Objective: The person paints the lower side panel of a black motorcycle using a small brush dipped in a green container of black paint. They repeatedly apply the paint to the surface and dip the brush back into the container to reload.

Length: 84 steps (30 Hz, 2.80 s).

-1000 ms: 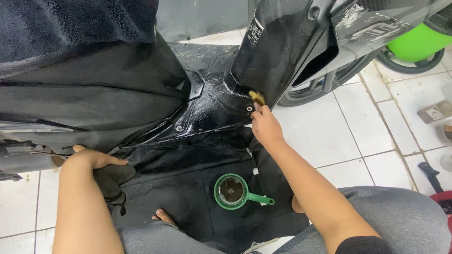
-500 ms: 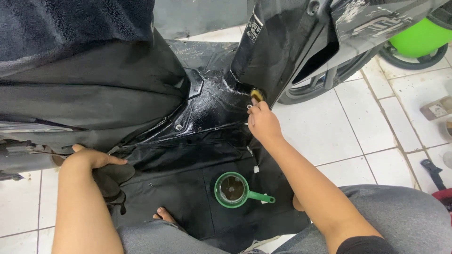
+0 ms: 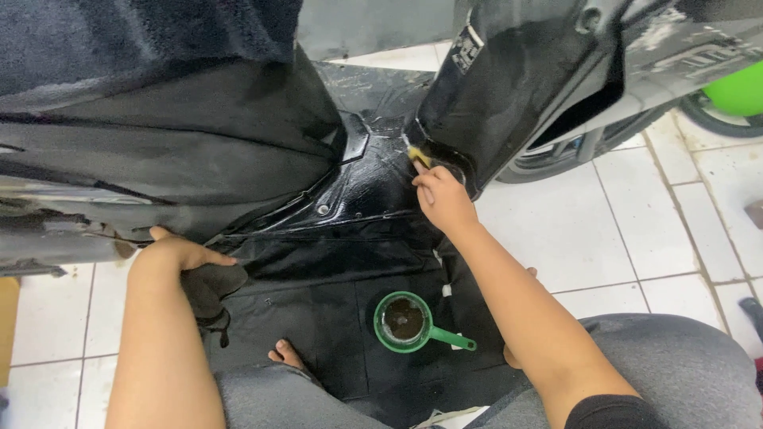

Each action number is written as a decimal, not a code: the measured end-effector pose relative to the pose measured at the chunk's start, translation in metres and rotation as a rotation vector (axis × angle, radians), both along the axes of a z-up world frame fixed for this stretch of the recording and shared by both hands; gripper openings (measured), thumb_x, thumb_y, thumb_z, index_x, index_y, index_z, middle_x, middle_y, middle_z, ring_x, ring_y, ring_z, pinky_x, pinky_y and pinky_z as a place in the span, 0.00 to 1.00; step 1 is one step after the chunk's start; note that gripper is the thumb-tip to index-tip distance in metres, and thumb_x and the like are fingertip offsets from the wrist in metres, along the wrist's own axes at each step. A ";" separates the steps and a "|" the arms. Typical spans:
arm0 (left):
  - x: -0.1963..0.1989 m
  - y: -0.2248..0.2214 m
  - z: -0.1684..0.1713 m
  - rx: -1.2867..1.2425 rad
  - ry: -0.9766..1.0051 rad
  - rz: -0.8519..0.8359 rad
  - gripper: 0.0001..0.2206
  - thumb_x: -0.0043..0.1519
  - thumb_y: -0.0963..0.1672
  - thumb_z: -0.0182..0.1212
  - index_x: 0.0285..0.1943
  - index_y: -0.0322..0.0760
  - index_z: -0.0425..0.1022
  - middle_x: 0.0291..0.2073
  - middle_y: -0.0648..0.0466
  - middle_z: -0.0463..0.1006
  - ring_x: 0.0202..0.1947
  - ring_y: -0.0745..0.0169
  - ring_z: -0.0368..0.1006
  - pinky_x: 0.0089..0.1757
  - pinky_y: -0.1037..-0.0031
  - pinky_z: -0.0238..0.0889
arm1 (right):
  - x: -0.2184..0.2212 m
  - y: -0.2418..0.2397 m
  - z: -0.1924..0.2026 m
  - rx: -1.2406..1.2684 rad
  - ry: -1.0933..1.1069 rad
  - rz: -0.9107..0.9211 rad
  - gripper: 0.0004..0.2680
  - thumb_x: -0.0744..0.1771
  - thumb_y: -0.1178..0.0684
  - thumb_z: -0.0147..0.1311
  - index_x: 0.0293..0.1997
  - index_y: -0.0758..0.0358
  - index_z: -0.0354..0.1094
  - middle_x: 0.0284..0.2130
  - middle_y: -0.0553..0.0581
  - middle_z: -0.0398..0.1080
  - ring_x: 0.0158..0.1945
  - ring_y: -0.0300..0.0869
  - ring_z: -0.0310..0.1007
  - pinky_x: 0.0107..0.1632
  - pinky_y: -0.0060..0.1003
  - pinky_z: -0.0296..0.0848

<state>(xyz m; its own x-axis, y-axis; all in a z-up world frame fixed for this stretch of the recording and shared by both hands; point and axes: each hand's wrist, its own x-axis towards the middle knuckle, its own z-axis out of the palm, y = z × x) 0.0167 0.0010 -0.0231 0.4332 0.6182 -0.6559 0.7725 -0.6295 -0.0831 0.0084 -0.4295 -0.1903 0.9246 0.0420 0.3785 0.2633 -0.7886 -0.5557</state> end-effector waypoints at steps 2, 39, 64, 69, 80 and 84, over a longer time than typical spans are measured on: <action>-0.001 -0.005 0.007 0.008 0.023 -0.008 0.70 0.40 0.50 0.86 0.75 0.42 0.17 0.75 0.39 0.50 0.70 0.37 0.58 0.63 0.48 0.54 | 0.004 0.010 0.013 0.080 -0.112 0.064 0.05 0.66 0.59 0.55 0.43 0.58 0.75 0.39 0.56 0.68 0.43 0.51 0.76 0.50 0.43 0.74; -0.020 0.004 0.020 -0.101 -0.130 -0.174 0.72 0.33 0.54 0.86 0.76 0.21 0.29 0.65 0.22 0.63 0.63 0.27 0.65 0.56 0.44 0.64 | 0.070 0.089 0.048 0.868 0.261 -0.297 0.07 0.61 0.56 0.63 0.41 0.60 0.77 0.31 0.59 0.79 0.35 0.36 0.80 0.42 0.30 0.79; -0.015 0.012 0.015 -0.123 -0.107 -0.162 0.77 0.27 0.55 0.88 0.77 0.23 0.27 0.68 0.23 0.59 0.66 0.27 0.61 0.58 0.43 0.63 | 0.092 0.076 0.048 0.717 0.292 -0.195 0.09 0.62 0.57 0.62 0.45 0.61 0.77 0.37 0.63 0.78 0.45 0.47 0.79 0.43 0.37 0.80; -0.016 0.010 0.014 -0.123 -0.111 -0.162 0.74 0.29 0.54 0.88 0.76 0.22 0.29 0.68 0.23 0.59 0.66 0.27 0.61 0.58 0.43 0.62 | 0.098 0.077 0.053 0.683 0.254 -0.192 0.08 0.63 0.56 0.61 0.45 0.61 0.77 0.36 0.63 0.78 0.43 0.47 0.79 0.40 0.38 0.80; -0.016 0.006 0.022 -0.118 -0.070 -0.161 0.77 0.27 0.56 0.88 0.76 0.23 0.27 0.68 0.25 0.58 0.67 0.30 0.60 0.59 0.46 0.61 | 0.077 0.074 0.071 0.649 0.294 -0.177 0.05 0.62 0.55 0.61 0.38 0.57 0.78 0.31 0.59 0.78 0.41 0.45 0.79 0.42 0.39 0.78; -0.017 0.003 0.029 -0.140 -0.111 -0.148 0.65 0.37 0.52 0.86 0.73 0.20 0.35 0.68 0.24 0.59 0.67 0.29 0.61 0.60 0.46 0.61 | 0.083 0.061 0.054 0.559 0.271 -0.182 0.05 0.63 0.55 0.61 0.39 0.52 0.79 0.32 0.55 0.79 0.43 0.43 0.79 0.43 0.37 0.76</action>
<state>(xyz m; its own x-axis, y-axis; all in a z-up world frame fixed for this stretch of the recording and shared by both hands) 0.0001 0.0045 0.0059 0.5866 0.4493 -0.6738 0.6708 -0.7357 0.0934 0.0915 -0.3690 -0.1364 0.9642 -0.2604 0.0498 -0.0547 -0.3793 -0.9237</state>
